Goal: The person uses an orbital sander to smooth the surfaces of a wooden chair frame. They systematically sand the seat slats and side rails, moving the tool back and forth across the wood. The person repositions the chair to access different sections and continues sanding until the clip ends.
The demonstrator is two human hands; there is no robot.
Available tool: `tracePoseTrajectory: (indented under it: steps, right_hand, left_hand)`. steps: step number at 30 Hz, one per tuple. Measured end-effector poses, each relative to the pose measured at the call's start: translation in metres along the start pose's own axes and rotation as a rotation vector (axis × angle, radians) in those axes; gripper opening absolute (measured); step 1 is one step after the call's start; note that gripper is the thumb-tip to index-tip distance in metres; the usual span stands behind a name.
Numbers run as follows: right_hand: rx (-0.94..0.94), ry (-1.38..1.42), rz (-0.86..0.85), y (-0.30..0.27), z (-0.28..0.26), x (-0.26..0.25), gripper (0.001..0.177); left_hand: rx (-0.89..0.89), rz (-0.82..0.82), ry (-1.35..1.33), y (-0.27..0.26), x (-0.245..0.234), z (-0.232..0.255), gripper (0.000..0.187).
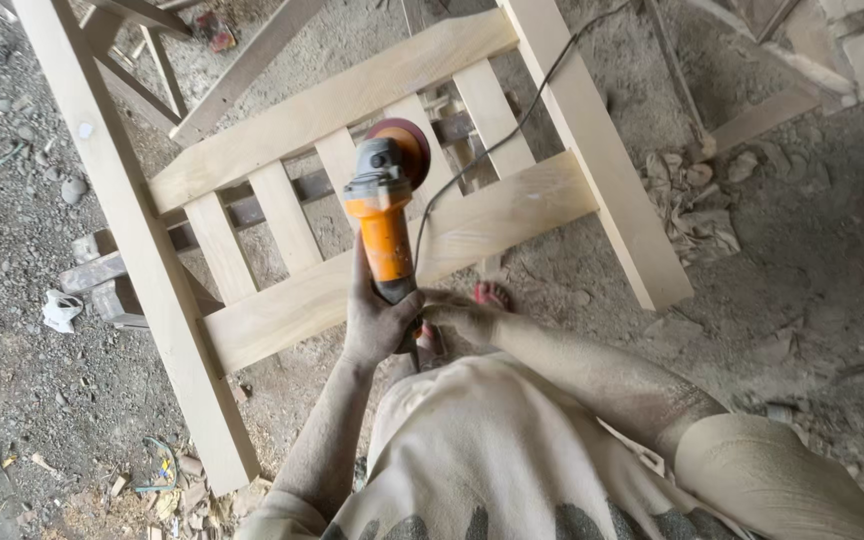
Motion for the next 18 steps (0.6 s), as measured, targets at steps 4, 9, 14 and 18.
tracePoseTrajectory:
  steps: [4,9,14,18]
  right_hand:
    - [0.324,-0.241,-0.418,0.011,0.041,0.058,0.048]
    - [0.591,-0.781,0.011,-0.043,0.084,0.007,0.027]
    - [0.514,-1.340,0.645,-0.250,0.037,-0.083,0.032]
    - [1.368,-1.498,0.944,-0.455,-0.027,-0.085,0.049]
  left_hand:
    - [0.191,0.262,-0.085,-0.016,-0.056,0.051,0.102]
    - [0.314,0.399,-0.039,-0.076,-0.140,0.097,0.086]
    - [0.368,0.487,0.093,-0.140,-0.205,0.096,0.097]
    - [0.249,0.465,0.140,-0.177,-0.218,0.065,0.104]
Point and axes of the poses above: each hand's wrist, its own y-axis towards the middle knuckle, its own x-axis out of the palm, z = x × y, the point moved 3 cm from there along y, towards the middle knuckle, and after that the axes turned 9 degrees about x, right-handed, at the moved point
